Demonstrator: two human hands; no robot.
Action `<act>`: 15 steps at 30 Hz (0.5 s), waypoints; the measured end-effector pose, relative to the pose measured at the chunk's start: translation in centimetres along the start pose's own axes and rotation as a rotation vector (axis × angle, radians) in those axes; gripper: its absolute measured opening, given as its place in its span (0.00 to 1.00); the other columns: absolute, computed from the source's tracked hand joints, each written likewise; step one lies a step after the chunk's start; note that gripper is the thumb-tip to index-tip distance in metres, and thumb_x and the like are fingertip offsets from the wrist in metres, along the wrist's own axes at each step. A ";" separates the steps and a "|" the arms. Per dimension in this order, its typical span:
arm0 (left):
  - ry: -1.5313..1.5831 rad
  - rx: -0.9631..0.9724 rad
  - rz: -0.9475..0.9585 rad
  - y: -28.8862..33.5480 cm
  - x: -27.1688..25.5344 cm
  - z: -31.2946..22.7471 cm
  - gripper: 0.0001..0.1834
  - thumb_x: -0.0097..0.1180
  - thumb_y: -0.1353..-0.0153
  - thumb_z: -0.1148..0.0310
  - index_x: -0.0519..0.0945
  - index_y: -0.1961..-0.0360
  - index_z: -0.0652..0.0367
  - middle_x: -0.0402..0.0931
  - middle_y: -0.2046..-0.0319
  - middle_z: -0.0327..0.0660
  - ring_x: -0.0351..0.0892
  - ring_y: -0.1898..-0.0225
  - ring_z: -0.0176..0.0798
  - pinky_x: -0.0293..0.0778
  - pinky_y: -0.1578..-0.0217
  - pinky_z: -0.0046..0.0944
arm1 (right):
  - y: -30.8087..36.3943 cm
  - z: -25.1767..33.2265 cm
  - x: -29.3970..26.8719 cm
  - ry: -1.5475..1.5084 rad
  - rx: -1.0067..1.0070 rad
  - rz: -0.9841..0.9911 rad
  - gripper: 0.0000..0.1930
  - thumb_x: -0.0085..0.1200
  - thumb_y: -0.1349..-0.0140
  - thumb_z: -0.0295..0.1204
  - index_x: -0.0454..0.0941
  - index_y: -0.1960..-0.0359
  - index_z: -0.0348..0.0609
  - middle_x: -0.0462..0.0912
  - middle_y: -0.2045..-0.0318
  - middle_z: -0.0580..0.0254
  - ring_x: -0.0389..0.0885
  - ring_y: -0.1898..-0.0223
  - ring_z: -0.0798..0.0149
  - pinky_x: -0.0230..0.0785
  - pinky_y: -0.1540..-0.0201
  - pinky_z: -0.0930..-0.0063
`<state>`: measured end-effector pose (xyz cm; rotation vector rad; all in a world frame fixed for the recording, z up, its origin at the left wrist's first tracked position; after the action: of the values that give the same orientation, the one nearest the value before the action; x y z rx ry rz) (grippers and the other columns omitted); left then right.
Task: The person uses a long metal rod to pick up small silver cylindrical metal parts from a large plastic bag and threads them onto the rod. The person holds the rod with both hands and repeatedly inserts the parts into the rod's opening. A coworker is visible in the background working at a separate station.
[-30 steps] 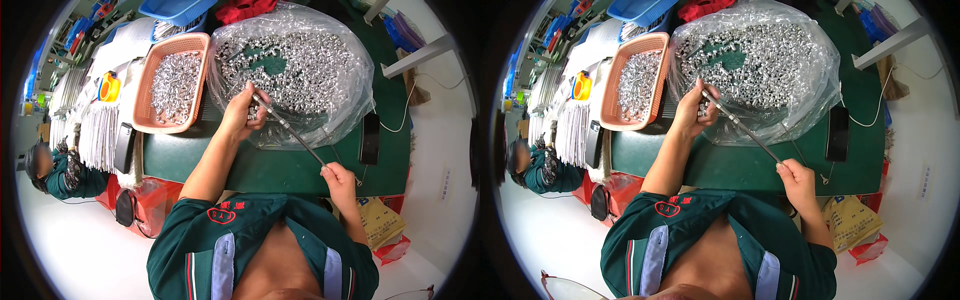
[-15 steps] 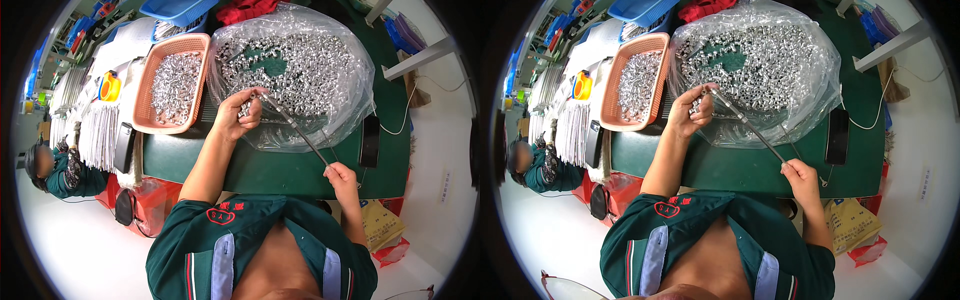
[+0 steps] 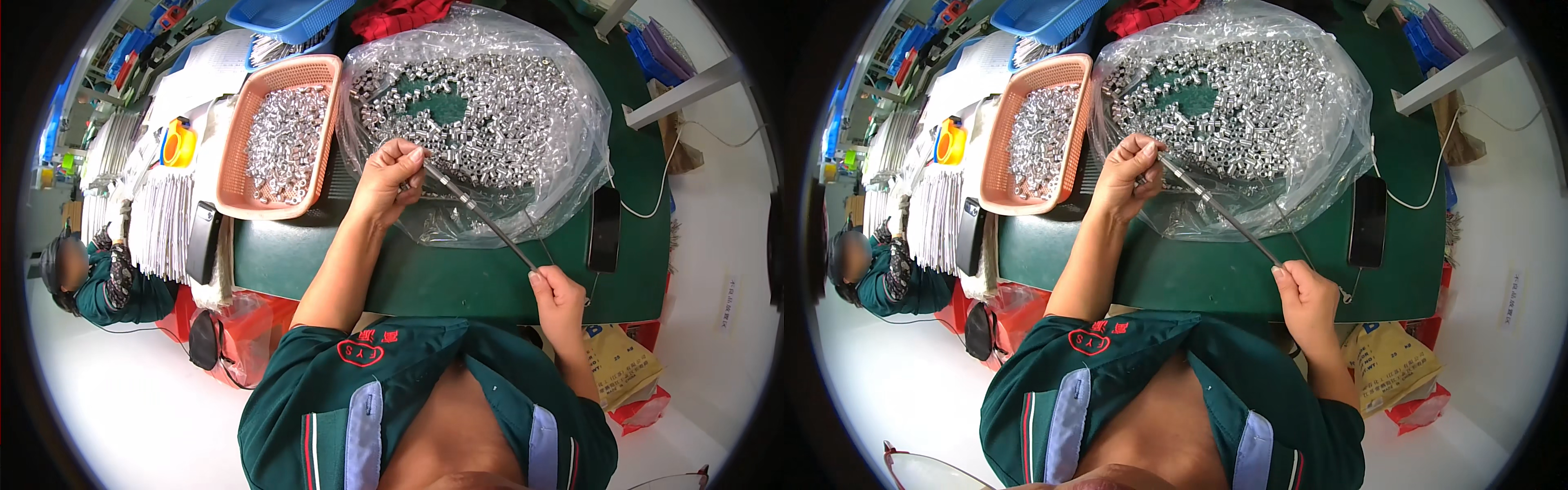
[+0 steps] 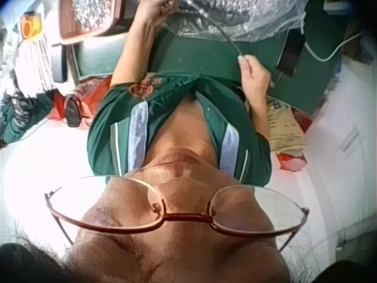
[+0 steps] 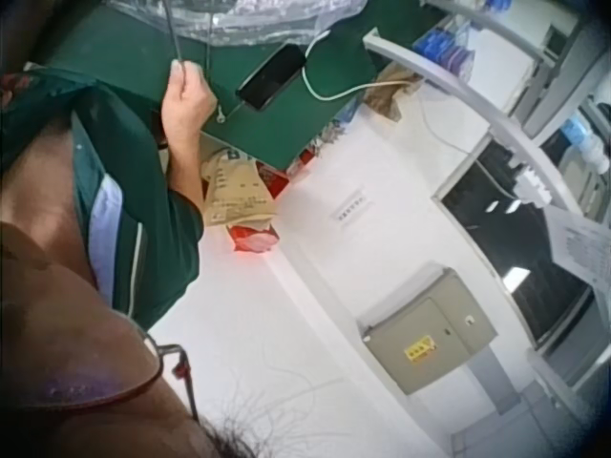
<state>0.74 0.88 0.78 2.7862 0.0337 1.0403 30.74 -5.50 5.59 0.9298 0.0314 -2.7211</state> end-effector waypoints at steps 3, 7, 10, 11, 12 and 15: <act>-0.002 -0.038 0.036 0.4 0.3 0.6 0.09 0.56 0.38 0.65 0.77 0.63 0.60 0.65 0.87 0.34 0.54 0.89 0.25 0.49 0.88 0.25 | 0.0 -0.6 0.9 -0.223 0.120 0.120 0.10 0.51 0.37 0.30 0.75 0.73 0.36 0.69 0.83 0.71 0.64 0.81 0.77 0.57 0.78 0.81; -0.031 -0.178 0.088 0.7 2.1 2.4 0.17 0.53 0.37 0.57 0.76 0.58 0.62 0.63 0.86 0.33 0.52 0.90 0.24 0.48 0.88 0.25 | -0.4 -1.1 2.2 -0.607 0.395 0.311 0.12 0.48 0.34 0.34 0.74 0.73 0.40 0.63 0.85 0.77 0.56 0.83 0.82 0.46 0.81 0.84; 0.156 -0.273 0.107 0.2 1.3 0.6 0.26 0.43 0.33 0.48 0.73 0.57 0.64 0.64 0.81 0.35 0.51 0.87 0.26 0.49 0.87 0.25 | -0.9 -1.4 1.8 -0.629 0.409 0.252 0.12 0.48 0.34 0.33 0.74 0.74 0.41 0.61 0.85 0.78 0.54 0.83 0.84 0.44 0.82 0.85; 0.298 -0.323 0.030 0.0 0.6 0.6 0.25 0.42 0.33 0.49 0.72 0.58 0.65 0.65 0.79 0.37 0.53 0.86 0.26 0.50 0.87 0.25 | -0.8 -1.5 1.7 -0.618 0.398 0.239 0.12 0.48 0.34 0.33 0.74 0.74 0.40 0.61 0.85 0.78 0.54 0.83 0.84 0.44 0.82 0.85; 0.444 -0.370 -0.047 -0.2 -0.2 1.0 0.25 0.41 0.32 0.49 0.72 0.59 0.65 0.65 0.78 0.39 0.54 0.85 0.27 0.50 0.86 0.26 | -0.8 -1.6 1.6 -0.603 0.386 0.228 0.12 0.48 0.34 0.33 0.74 0.74 0.40 0.61 0.85 0.79 0.54 0.83 0.84 0.43 0.82 0.85; 0.902 -0.377 -0.069 -0.8 -1.7 0.8 0.20 0.39 0.30 0.56 0.71 0.63 0.66 0.67 0.71 0.46 0.60 0.77 0.33 0.58 0.80 0.29 | -0.6 -1.5 1.1 -0.569 0.375 0.222 0.12 0.48 0.34 0.33 0.73 0.74 0.40 0.60 0.85 0.79 0.54 0.84 0.84 0.43 0.82 0.85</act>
<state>-0.04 1.39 -1.05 1.7895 0.0379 1.9371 30.64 -5.04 3.68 0.1831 -0.6637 -2.7137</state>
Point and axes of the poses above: each hand's wrist, its own y-axis away from the middle knuckle, its own x-axis out of the palm, z = x × y, the point moved 2 cm from there along -y, towards the middle knuckle
